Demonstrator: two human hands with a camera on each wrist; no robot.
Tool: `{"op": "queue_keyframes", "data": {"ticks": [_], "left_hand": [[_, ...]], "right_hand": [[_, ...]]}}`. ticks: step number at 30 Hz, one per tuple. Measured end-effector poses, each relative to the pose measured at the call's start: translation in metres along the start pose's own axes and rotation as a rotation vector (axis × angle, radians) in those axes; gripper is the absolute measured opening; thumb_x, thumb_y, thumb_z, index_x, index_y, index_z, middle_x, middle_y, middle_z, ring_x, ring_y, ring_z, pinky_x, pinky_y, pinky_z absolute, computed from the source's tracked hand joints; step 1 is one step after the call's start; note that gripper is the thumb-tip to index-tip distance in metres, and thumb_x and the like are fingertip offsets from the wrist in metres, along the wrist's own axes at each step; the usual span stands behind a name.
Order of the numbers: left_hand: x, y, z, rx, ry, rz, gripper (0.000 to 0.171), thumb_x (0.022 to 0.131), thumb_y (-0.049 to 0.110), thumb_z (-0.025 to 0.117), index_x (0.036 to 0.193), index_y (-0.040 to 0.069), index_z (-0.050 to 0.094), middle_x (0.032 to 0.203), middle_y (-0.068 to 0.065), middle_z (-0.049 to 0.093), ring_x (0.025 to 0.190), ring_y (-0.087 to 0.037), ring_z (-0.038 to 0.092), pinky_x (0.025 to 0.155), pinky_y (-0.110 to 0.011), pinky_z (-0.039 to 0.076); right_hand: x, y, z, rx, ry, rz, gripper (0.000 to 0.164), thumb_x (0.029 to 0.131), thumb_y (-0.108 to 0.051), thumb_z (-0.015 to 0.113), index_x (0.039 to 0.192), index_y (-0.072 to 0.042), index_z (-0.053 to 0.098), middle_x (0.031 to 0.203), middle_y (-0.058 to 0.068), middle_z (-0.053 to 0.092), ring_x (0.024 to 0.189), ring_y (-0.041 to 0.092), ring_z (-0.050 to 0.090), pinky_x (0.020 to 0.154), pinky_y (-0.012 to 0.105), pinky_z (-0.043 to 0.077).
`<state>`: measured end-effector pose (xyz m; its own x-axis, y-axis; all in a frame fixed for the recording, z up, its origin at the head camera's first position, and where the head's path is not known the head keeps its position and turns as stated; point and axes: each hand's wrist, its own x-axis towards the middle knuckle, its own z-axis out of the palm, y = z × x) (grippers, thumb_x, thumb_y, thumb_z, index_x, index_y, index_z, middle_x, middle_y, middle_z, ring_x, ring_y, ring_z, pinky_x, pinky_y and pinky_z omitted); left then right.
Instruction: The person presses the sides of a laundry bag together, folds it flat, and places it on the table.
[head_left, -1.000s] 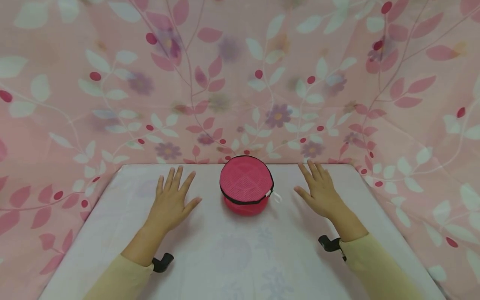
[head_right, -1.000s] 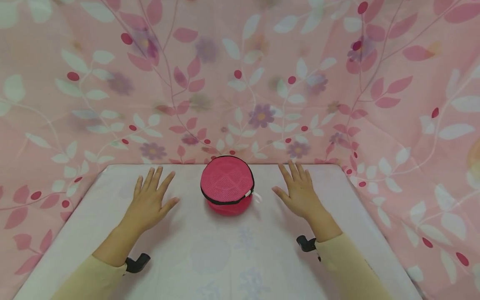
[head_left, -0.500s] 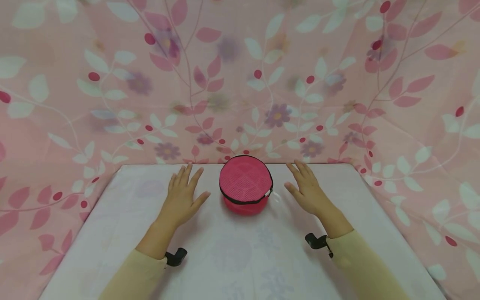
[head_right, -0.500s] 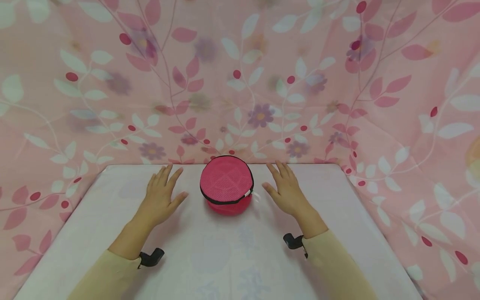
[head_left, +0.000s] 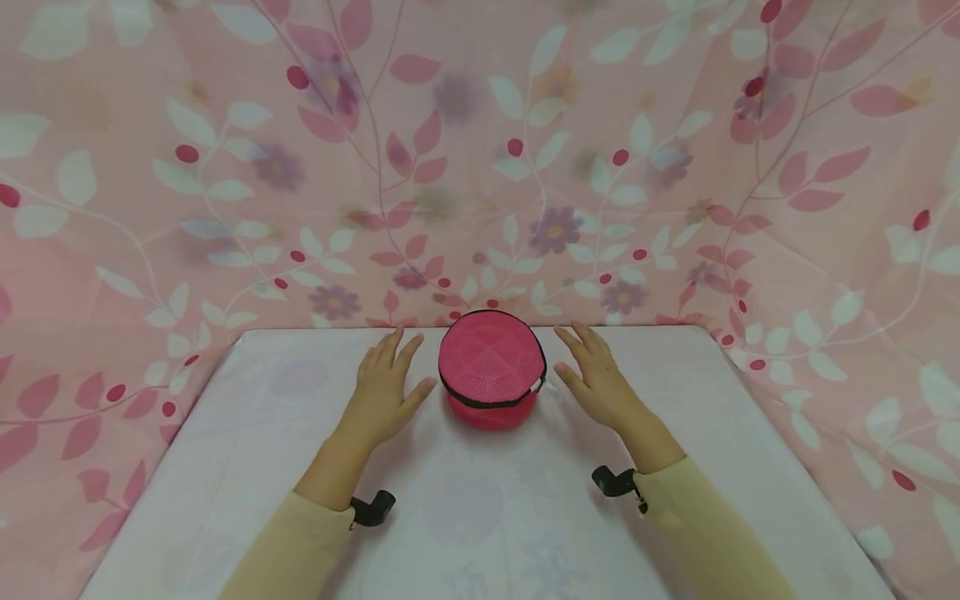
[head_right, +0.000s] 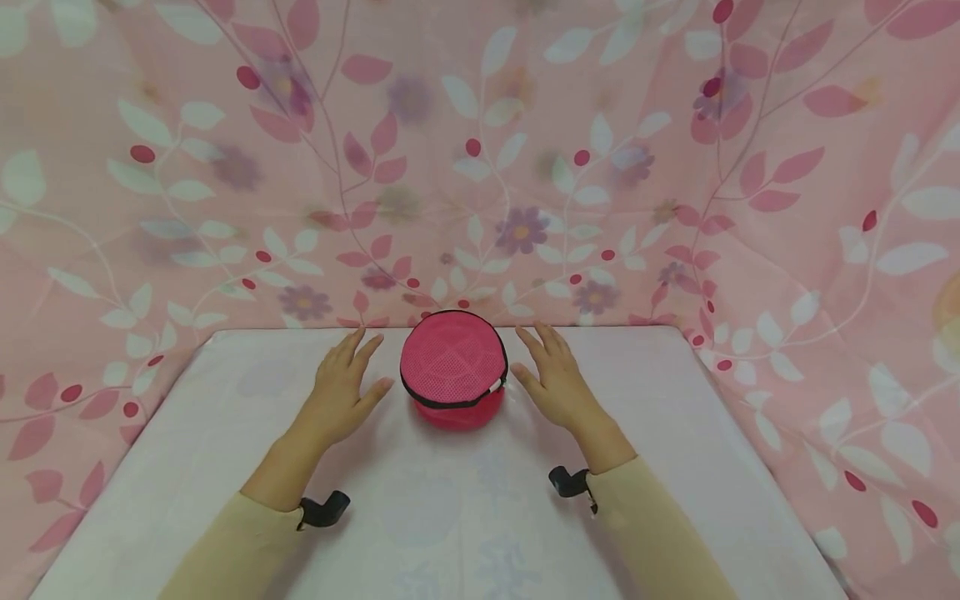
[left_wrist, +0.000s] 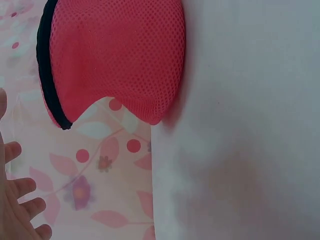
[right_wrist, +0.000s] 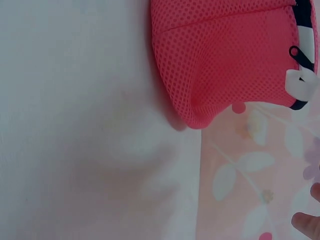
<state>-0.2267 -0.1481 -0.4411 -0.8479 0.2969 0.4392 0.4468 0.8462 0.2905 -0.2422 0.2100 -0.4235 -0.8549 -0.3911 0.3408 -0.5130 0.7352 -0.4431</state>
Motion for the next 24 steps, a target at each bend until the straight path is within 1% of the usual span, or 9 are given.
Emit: {"op": "queue_keyframes", "data": {"ticks": [4,8,12,15,18,22,23,24], "left_hand": [[0.002,0.004,0.005,-0.034,-0.009,0.005,0.070,0.090,0.057,0.042,0.146,0.019,0.026,0.150,-0.014,0.020,0.136,-0.035,0.017,0.106,-0.055,0.015],[0.004,0.009,0.009,-0.089,-0.012,0.000,0.070,0.090,0.056,0.044,0.146,0.018,0.026,0.150,-0.013,0.021,0.136,-0.035,0.019,0.106,-0.055,0.017],[0.005,0.014,0.012,-0.164,-0.025,-0.028,0.068,0.090,0.053,0.047,0.145,0.018,0.027,0.150,-0.011,0.022,0.135,-0.033,0.020,0.104,-0.056,0.020],[0.005,0.018,0.015,-0.212,-0.036,-0.057,0.068,0.090,0.054,0.047,0.144,0.018,0.029,0.149,-0.010,0.023,0.135,-0.031,0.021,0.104,-0.055,0.023],[0.006,0.021,0.018,-0.251,-0.044,-0.083,0.068,0.089,0.055,0.046,0.144,0.017,0.030,0.148,-0.009,0.024,0.135,-0.029,0.022,0.104,-0.053,0.025],[0.007,0.026,0.023,-0.311,-0.058,-0.124,0.070,0.089,0.058,0.044,0.144,0.017,0.030,0.148,-0.007,0.025,0.136,-0.025,0.020,0.105,-0.050,0.025],[0.008,0.027,0.024,-0.326,-0.056,-0.131,0.070,0.089,0.058,0.044,0.144,0.017,0.030,0.148,-0.006,0.025,0.136,-0.024,0.020,0.105,-0.050,0.025],[0.008,0.027,0.025,-0.348,-0.056,-0.135,0.070,0.089,0.058,0.045,0.144,0.017,0.030,0.148,-0.006,0.025,0.137,-0.023,0.019,0.106,-0.050,0.025]], "right_hand": [[0.002,-0.004,0.003,0.040,-0.006,-0.003,0.058,0.096,-0.043,0.042,0.147,-0.022,0.023,0.153,0.003,0.011,0.138,0.029,0.010,0.102,0.060,0.022],[0.006,-0.007,0.007,0.080,-0.018,-0.001,0.057,0.097,-0.042,0.040,0.147,-0.022,0.023,0.153,0.003,0.013,0.138,0.027,0.013,0.103,0.059,0.022],[0.008,-0.012,0.011,0.183,-0.036,0.009,0.053,0.098,-0.038,0.038,0.146,-0.020,0.025,0.151,0.001,0.018,0.138,0.024,0.014,0.105,0.056,0.020],[0.009,-0.015,0.013,0.260,-0.050,0.007,0.051,0.099,-0.036,0.037,0.145,-0.018,0.027,0.150,0.002,0.022,0.137,0.023,0.016,0.105,0.054,0.021],[0.012,-0.017,0.016,0.290,-0.058,0.008,0.051,0.099,-0.036,0.039,0.145,-0.017,0.028,0.148,0.003,0.025,0.136,0.022,0.019,0.105,0.053,0.023],[0.016,-0.019,0.020,0.317,-0.075,0.040,0.054,0.097,-0.040,0.041,0.145,-0.019,0.028,0.147,0.000,0.027,0.136,0.019,0.021,0.106,0.049,0.024],[0.016,-0.020,0.021,0.332,-0.076,0.043,0.054,0.097,-0.041,0.041,0.145,-0.018,0.028,0.147,-0.001,0.027,0.136,0.019,0.022,0.106,0.049,0.025],[0.016,-0.025,0.019,0.359,-0.085,0.054,0.054,0.097,-0.037,0.042,0.145,-0.015,0.028,0.147,0.002,0.027,0.136,0.021,0.022,0.106,0.050,0.024]]}}
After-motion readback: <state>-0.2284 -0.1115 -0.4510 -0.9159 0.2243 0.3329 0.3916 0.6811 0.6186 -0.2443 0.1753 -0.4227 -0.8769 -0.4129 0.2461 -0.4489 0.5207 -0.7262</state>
